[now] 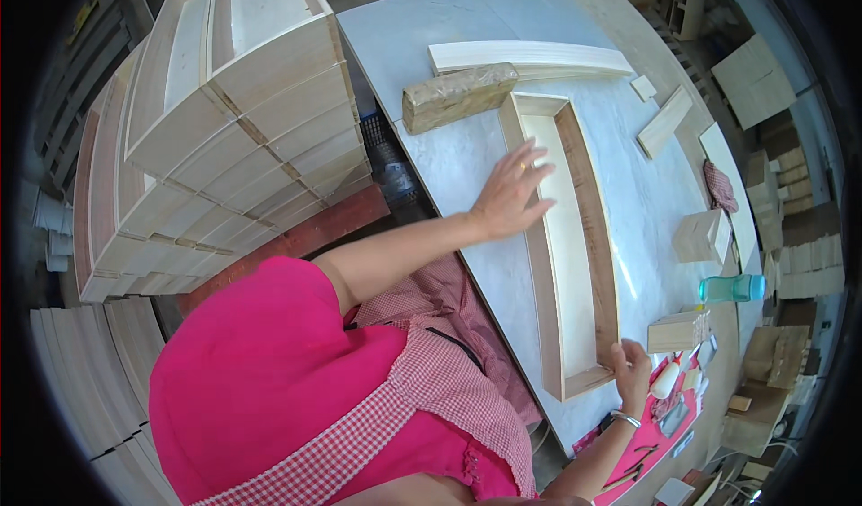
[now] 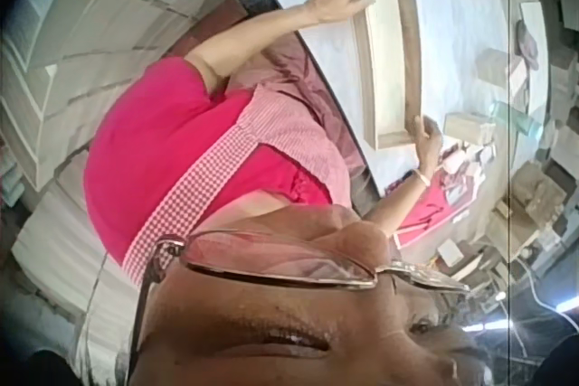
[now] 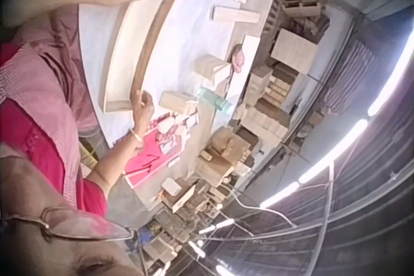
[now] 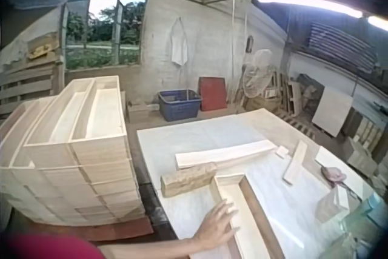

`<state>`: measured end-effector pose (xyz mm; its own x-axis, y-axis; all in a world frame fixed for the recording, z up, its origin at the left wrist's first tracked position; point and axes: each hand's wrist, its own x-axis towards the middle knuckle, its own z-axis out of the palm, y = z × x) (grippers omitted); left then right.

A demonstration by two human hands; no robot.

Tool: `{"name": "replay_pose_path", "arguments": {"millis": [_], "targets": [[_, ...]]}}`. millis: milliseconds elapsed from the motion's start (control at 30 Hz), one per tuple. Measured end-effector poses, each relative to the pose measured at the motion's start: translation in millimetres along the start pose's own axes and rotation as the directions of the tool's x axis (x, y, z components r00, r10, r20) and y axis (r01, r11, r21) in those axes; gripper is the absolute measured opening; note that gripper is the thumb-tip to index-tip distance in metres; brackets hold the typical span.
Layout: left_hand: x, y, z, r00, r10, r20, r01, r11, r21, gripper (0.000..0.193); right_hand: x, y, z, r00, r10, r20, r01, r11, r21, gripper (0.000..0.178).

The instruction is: Assembling wooden drawer or box components using wood glue and a pneumatic nail gun.

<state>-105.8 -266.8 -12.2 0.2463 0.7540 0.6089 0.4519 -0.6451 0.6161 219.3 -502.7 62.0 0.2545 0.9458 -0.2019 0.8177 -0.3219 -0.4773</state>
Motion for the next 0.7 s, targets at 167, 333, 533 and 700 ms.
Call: {"name": "replay_pose_path", "arguments": {"millis": [167,333,533,700], "targets": [[69,-51,2,0.998,-0.052,-0.022,0.057,0.940,0.336,0.052,25,-16,21,0.985,-0.082,-0.151,0.088,0.995,0.036,0.034],[63,-76,23,0.971,-0.180,0.154,0.093,0.889,0.449,0.053,33,-10,35,0.996,-0.039,-0.079,0.035,0.998,-0.051,0.029],[58,-86,26,0.995,-0.064,0.078,0.032,0.932,0.360,0.054,42,-11,32,0.991,-0.098,-0.091,0.095,0.995,-0.037,0.028],[31,-53,15,0.952,-0.258,-0.164,0.254,0.966,-0.049,0.053,33,-12,40,0.989,-0.049,-0.139,0.053,0.998,0.025,0.030]]}}
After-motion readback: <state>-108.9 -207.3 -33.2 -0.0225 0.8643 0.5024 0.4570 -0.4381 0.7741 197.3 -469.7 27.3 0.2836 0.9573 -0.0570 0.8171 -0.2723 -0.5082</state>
